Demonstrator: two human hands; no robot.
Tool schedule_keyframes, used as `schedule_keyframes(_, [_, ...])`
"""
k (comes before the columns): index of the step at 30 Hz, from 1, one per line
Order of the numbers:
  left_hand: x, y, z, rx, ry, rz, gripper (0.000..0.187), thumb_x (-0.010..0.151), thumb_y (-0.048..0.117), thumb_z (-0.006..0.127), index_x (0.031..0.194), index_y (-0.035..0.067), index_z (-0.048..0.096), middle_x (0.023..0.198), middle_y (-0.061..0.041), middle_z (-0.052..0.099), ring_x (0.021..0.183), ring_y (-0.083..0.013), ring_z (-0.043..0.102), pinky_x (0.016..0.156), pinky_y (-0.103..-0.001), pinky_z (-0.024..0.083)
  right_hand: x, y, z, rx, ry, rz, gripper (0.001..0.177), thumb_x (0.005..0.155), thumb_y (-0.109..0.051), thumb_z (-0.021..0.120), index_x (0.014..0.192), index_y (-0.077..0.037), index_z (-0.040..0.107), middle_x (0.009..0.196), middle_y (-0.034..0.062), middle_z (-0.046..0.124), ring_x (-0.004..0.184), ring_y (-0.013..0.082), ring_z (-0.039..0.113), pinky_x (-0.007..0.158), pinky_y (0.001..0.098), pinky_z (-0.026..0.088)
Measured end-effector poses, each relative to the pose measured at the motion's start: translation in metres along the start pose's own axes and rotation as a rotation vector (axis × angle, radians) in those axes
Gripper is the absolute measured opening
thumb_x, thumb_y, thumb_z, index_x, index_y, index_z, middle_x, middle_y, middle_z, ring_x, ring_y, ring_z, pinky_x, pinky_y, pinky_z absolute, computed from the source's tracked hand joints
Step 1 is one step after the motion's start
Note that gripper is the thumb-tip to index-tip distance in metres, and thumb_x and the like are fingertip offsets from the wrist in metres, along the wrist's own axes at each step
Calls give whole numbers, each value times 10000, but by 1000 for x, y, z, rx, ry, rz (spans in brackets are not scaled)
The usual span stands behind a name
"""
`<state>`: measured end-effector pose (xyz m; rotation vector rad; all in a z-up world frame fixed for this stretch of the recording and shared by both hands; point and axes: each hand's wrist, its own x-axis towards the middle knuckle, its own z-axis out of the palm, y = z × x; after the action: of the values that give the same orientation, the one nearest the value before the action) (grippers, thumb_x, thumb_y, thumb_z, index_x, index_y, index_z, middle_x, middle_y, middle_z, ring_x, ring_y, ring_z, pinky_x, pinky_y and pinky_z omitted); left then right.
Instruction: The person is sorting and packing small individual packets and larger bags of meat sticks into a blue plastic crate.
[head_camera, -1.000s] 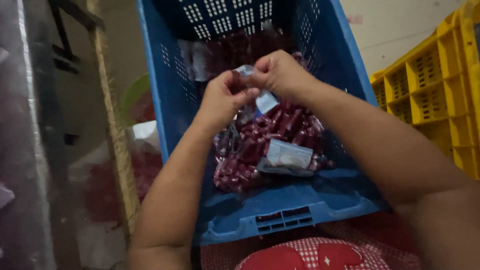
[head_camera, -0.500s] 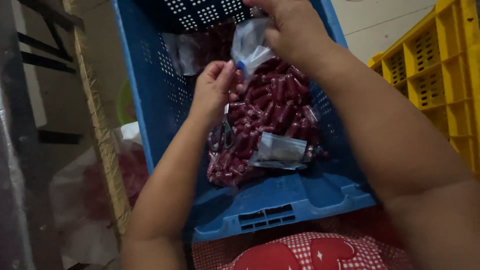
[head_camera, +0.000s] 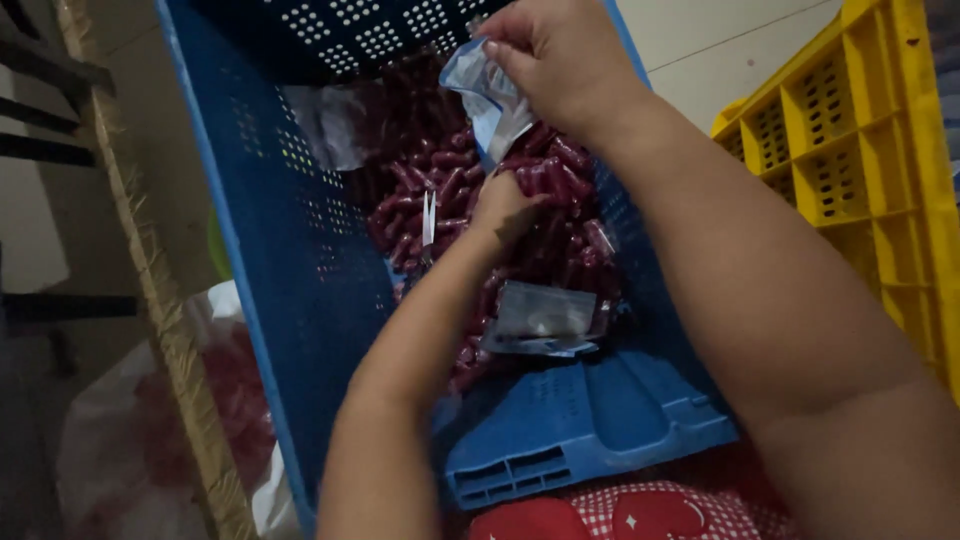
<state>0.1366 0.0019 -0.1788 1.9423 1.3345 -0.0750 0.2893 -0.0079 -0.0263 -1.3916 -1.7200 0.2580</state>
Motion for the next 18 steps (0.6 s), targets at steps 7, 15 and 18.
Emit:
schedule_keyframes(7, [29, -35, 10, -255, 50, -112, 238, 720, 233, 757, 609, 113, 584, 595, -59, 592, 562, -199, 564, 552, -363, 451, 0, 5, 4, -38, 57, 107, 120, 1000, -138, 727, 1078, -87, 802, 892, 38, 802, 780, 161, 747, 662, 323, 542])
schedule_keyframes(15, [-93, 29, -160, -599, 104, -279, 145, 1000, 226, 614, 1088, 119, 656, 957, -42, 702, 768, -141, 627, 663, -264, 489, 1, 12, 15, -244, 26, 74, 206, 1033, -230, 694, 1167, -118, 804, 1008, 104, 801, 883, 349, 724, 693, 457, 540])
schedule_keyframes(18, [-106, 15, -177, -888, 272, -37, 100, 957, 82, 687, 1056, 68, 683, 857, -59, 663, 648, -138, 616, 522, -232, 537, -1, 6, 21, -323, -38, 143, 254, 1036, -284, 632, 1218, -206, 790, 1029, 101, 793, 912, 415, 704, 695, 531, 547])
